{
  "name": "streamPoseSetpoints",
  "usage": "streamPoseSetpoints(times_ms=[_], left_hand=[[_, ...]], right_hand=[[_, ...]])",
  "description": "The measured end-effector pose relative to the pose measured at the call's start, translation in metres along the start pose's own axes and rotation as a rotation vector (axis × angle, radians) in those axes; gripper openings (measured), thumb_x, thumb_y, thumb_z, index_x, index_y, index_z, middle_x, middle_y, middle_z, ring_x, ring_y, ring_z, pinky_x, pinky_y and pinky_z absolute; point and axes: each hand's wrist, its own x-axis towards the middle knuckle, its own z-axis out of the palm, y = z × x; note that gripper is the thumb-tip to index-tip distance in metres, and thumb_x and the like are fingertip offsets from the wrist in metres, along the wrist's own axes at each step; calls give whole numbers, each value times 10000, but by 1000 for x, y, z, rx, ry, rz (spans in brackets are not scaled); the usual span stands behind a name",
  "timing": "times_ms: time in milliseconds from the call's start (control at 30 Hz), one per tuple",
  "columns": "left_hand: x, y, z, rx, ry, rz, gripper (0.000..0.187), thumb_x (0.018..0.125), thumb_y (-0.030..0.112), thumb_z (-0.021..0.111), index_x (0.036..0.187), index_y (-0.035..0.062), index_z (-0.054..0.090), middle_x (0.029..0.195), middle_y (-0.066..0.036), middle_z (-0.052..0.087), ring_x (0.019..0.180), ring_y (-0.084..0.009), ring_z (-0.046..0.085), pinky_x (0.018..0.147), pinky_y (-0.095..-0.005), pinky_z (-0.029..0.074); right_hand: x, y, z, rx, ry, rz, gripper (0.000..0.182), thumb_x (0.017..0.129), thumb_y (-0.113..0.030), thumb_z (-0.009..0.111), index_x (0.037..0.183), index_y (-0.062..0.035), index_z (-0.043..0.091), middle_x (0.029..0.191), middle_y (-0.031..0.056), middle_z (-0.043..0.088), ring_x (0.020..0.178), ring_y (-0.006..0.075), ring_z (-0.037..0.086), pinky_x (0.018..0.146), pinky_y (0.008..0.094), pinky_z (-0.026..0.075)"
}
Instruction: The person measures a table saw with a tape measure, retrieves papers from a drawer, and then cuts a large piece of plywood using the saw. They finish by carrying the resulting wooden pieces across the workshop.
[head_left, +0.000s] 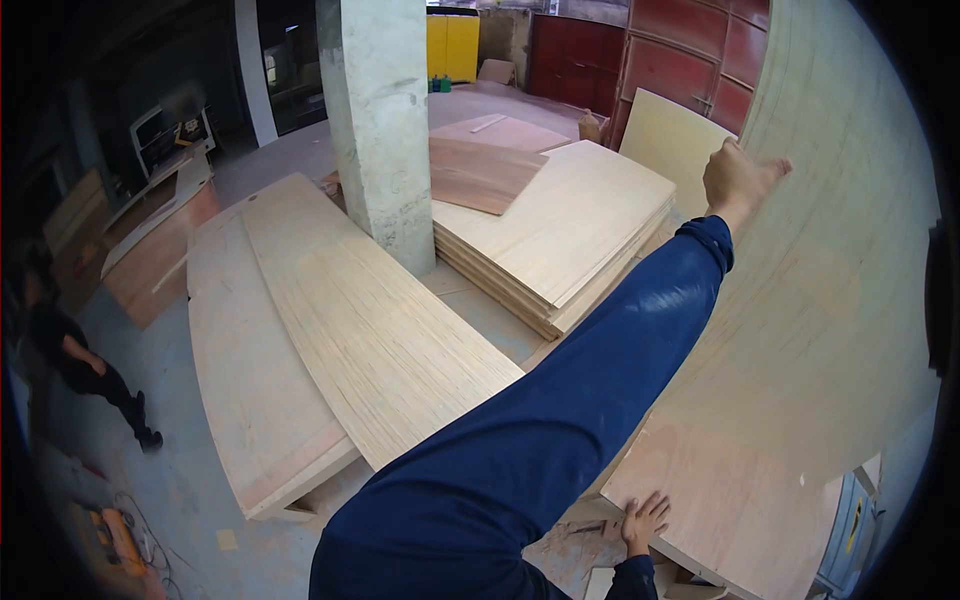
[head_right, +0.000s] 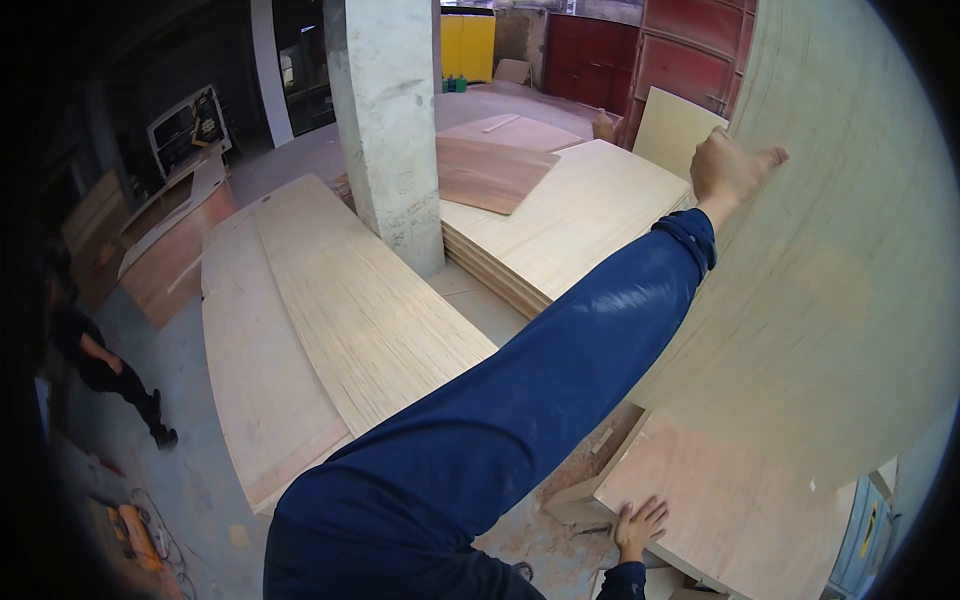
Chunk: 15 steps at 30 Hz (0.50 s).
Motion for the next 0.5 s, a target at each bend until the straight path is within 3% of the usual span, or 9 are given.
streamPoseSetpoints(times_ms=[33,100,167,233,333,400,433,467,500], left_hand=[[1,3,-3,-4,-27,-21,713,622,442,859,1000,-106,604,881,-259,677,846,-346,690,751,-402,545],[1,1,5,-48,-42,55,629,634,444,850,913,-65,608,817,-227,671,795,-352,677,711,-419,538],[4,0,7,-74,-57,-46,639,619,329,870,996,-94,577,896,-259,666,874,-362,669,772,-425,531],[3,-5,10,-131,-22,-34,730,598,239,851,1125,-140,517,920,-283,660,897,-372,667,826,-420,531],[1,-5,6,-167,-9,-37,723,595,198,822,1143,-155,508,966,-305,649,927,-382,664,853,-405,530],[3,-12,13,-138,16,-27,720,594,198,819,1139,-155,509,976,-309,646,933,-384,663,856,-403,532],[3,-14,17,-156,39,-20,718,587,195,821,1133,-155,512,976,-310,646,937,-385,662,855,-403,533],[3,-12,18,-179,58,-18,717,579,191,822,1127,-156,516,976,-311,647,941,-387,661,853,-404,534],[4,-13,21,-172,64,-20,717,579,191,822,1127,-156,516,976,-311,647,941,-387,661,853,-404,534]], right_hand=[[0,6,1,-6,2,-18,808,933,-590,357,1532,-101,121,1583,213,58,1457,399,27,1098,657,51],[9,11,-2,-31,-108,5,809,940,-602,325,1536,-111,84,1589,201,18,1458,401,7,1095,666,47],[20,17,-2,-36,-172,30,817,943,-624,295,1539,-131,31,1591,191,-30,1459,401,-13,1087,685,35],[122,131,131,-141,60,-71,811,942,-650,266,1540,-165,11,1590,184,-51,1457,400,-20,1079,699,20],[144,173,158,-359,281,-198,796,941,-646,241,1533,-147,55,1560,245,37,1420,455,88,1014,716,161],[170,216,200,-609,631,-310,790,940,-644,224,1527,-135,85,1540,287,96,1396,491,160,971,728,255],[146,165,157,-603,630,-332,790,940,-644,224,1527,-135,85,1540,287,96,1396,491,160,971,728,255],[115,120,104,-366,-2,-123,814,916,-688,148,1527,-151,105,1549,256,145,1394,491,174,918,753,286],[112,118,99,-368,-8,-131,814,916,-688,148,1527,-151,105,1549,256,145,1394,491,174,918,753,286]])
